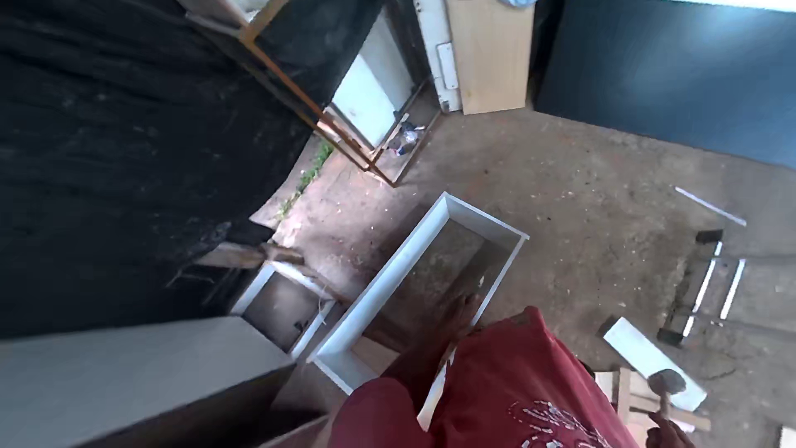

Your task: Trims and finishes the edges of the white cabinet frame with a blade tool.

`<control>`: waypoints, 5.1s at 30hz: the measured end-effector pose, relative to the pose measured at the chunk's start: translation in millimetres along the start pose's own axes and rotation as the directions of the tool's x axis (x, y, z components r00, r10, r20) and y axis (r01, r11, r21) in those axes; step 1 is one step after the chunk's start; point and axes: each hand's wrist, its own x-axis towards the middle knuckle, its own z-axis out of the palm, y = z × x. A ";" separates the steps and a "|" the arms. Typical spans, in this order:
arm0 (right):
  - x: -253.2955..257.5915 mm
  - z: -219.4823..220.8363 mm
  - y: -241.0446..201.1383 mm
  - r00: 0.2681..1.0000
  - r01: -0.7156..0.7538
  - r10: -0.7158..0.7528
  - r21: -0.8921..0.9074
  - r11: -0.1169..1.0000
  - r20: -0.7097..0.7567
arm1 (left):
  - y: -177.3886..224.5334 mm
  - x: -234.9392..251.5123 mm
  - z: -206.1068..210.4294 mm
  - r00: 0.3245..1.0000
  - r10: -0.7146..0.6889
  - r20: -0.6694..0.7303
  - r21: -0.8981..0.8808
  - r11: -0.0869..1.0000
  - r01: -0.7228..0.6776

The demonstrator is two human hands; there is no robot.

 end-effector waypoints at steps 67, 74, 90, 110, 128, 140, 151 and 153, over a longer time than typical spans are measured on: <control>698.6 975.8 -280.1 -0.070 0.795 0.300 0.235 -0.559 0.951 | -48.3 621.5 -58.4 0.446 -0.223 -0.867 -0.369 0.888 -0.273; 635.0 1029.4 -302.7 -0.166 0.730 0.356 0.357 -0.582 0.920 | -75.2 589.3 -31.8 0.449 -0.205 -0.870 -0.343 0.905 -0.252; 485.8 1035.2 -272.4 -0.630 0.776 0.136 0.616 0.137 0.764 | -76.0 594.9 -58.0 0.397 -0.095 -0.913 -0.176 0.969 -0.175; 521.8 1090.7 -252.8 -0.818 0.551 0.102 0.719 0.423 0.567 | -85.7 632.7 -114.4 0.524 -0.021 -0.852 -0.143 0.971 -0.194; 515.7 1092.5 -247.5 -0.830 0.557 0.183 0.762 0.331 0.527 | -110.4 650.7 -106.3 0.522 0.049 -0.852 -0.122 0.950 -0.287; 508.5 1095.3 -249.0 -0.788 0.611 0.213 0.690 0.388 0.578 | -104.7 641.6 -119.2 0.659 -0.057 -0.750 -0.411 0.821 -0.396; 505.5 1097.2 -252.1 -0.676 0.713 0.304 0.491 0.500 0.671 | -105.1 646.2 -130.5 0.809 -0.073 -0.583 -0.721 0.506 -0.473; 501.4 1095.2 -253.8 -0.674 0.710 0.308 0.474 0.521 0.672 | -108.5 646.5 -129.1 0.832 -0.048 -0.553 -0.767 0.419 -0.486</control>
